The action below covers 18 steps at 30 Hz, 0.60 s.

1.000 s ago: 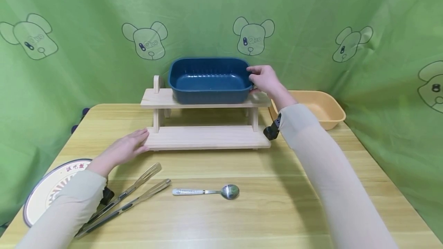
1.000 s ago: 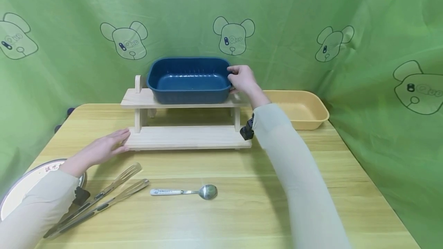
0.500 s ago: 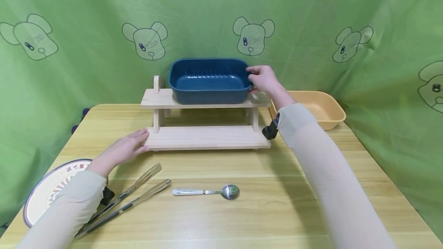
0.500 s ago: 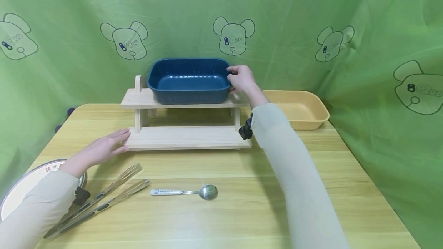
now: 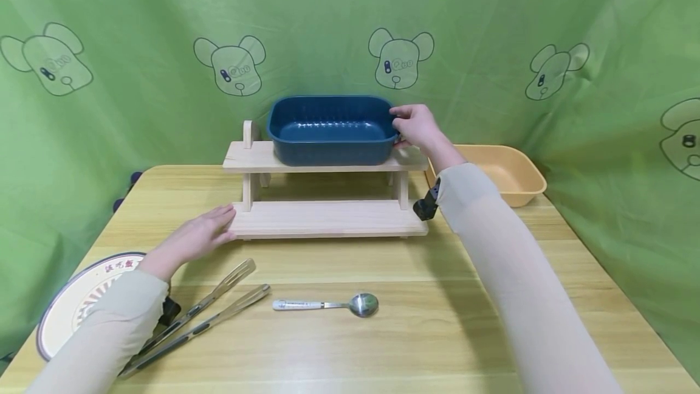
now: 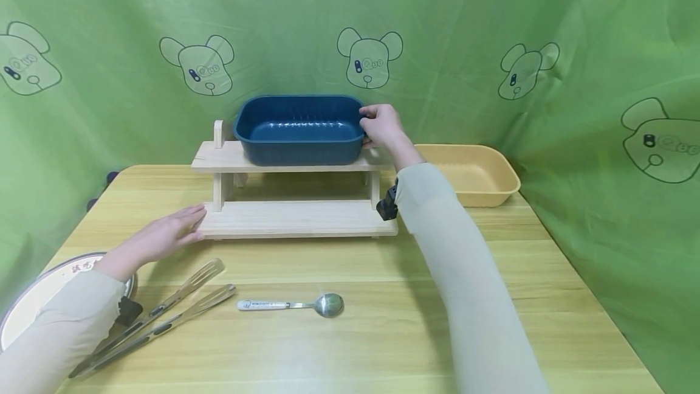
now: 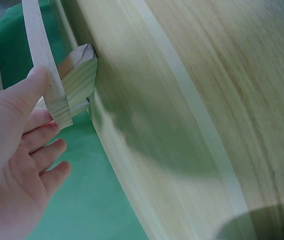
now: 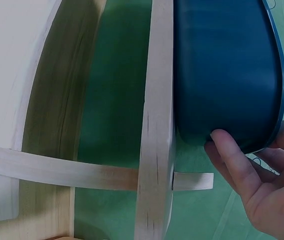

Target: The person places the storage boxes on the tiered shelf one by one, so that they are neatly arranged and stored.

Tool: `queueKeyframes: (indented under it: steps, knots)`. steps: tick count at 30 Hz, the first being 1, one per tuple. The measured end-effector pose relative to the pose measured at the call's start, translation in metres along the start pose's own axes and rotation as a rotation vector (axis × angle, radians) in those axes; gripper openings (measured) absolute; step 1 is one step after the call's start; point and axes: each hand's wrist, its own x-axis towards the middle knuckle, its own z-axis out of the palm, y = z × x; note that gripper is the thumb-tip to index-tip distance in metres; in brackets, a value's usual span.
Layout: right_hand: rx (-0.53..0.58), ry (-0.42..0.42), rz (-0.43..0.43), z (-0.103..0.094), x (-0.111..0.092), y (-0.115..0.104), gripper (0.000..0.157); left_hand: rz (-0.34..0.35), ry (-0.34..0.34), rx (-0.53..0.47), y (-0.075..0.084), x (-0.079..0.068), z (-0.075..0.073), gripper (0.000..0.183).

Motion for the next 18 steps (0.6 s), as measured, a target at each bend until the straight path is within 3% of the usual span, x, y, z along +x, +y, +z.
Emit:
queueKeyframes:
  steps: [18]
  knots:
    - [0.035, -0.002, 0.012, 0.0008, -0.0021, 0.0008, 0.044, 0.000, -0.003, -0.005, -0.0009, 0.0002, 0.0007, 0.057]
